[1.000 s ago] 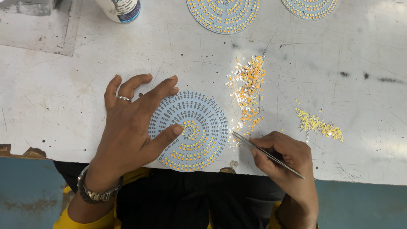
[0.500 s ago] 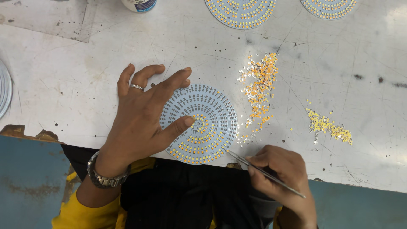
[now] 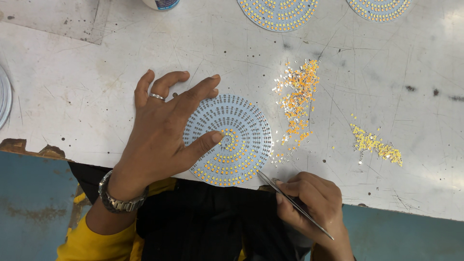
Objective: The person uses tweezers to pick small yellow LED components from a pile on the table and places them one by one into empty slots on a circular LED board. The left hand stabilizes the board while the right hand performs the placement.
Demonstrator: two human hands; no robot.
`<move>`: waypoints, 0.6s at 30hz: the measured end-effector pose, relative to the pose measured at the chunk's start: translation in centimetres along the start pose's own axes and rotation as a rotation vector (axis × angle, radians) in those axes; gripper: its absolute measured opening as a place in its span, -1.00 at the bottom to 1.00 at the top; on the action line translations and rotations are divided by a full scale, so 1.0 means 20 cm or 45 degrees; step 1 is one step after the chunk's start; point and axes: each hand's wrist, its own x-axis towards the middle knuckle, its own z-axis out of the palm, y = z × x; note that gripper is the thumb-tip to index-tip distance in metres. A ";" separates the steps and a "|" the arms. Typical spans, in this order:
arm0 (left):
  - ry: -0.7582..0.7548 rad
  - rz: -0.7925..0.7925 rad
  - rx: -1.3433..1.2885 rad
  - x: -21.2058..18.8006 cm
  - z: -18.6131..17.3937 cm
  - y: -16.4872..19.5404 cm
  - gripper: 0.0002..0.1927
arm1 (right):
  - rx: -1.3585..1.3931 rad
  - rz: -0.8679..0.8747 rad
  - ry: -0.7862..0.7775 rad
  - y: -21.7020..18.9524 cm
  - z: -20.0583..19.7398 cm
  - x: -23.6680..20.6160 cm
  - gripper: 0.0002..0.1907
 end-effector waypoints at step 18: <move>-0.002 -0.010 0.023 0.00 0.00 0.02 -0.27 | -0.047 0.333 0.198 0.04 -0.10 -0.03 -0.84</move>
